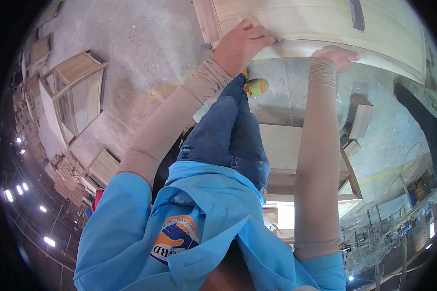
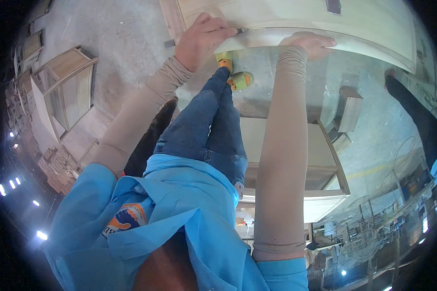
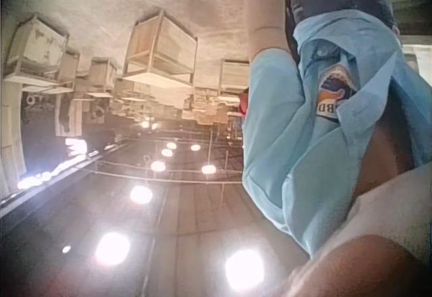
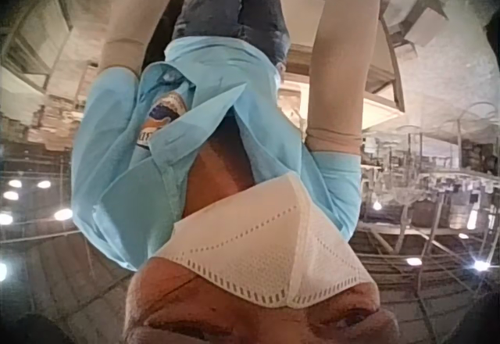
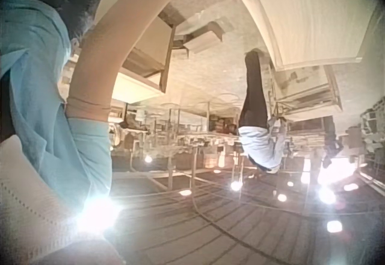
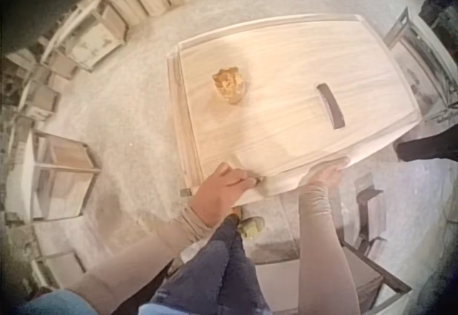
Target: The person applies a yellowish adhesive substance to the edges and corners of a wooden furniture frame using a small metal spatula. They repeatedly scoop the substance from a lump on the surface and spread it into the joints of the frame.
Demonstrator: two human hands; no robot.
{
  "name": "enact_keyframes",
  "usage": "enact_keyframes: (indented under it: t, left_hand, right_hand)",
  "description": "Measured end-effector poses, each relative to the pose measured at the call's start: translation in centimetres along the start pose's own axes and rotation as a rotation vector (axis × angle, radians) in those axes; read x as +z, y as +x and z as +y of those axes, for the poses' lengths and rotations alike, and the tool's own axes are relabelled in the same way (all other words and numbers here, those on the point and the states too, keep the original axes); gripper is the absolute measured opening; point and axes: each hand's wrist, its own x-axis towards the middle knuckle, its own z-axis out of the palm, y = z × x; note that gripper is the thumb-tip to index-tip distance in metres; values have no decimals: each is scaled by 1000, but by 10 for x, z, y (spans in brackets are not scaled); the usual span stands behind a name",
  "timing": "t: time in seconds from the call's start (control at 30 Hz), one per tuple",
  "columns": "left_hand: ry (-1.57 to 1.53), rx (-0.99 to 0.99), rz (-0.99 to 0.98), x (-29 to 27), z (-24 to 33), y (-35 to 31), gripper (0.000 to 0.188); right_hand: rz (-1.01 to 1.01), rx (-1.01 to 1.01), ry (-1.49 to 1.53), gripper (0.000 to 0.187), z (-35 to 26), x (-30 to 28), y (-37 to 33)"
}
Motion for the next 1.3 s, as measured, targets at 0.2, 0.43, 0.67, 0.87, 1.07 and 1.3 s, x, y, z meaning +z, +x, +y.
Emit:
enact_keyframes:
  t: [0.2,0.43,0.67,0.87,1.07,1.3]
  left_hand:
    - [29,-28,-92,-12,7,7,19]
    - [-438,-408,-181,-20,-9,15,15]
    - [-324,-431,-293,-16,-20,26,17]
    - [-319,-452,-311,-26,-21,27,17]
    - [-180,-543,-112,-90,-23,42,14]
    - [467,-74,185,-118,-59,122,9]
  right_hand:
    - [-36,63,22,66,-10,-2,-10]
    - [-74,76,-73,63,-34,-9,-32]
    - [36,-29,-56,63,-20,0,-20]
    - [-13,-6,-51,64,-17,-6,-11]
    - [2,17,-156,66,-31,-4,-27]
    - [21,-12,-201,67,-24,-4,-21]
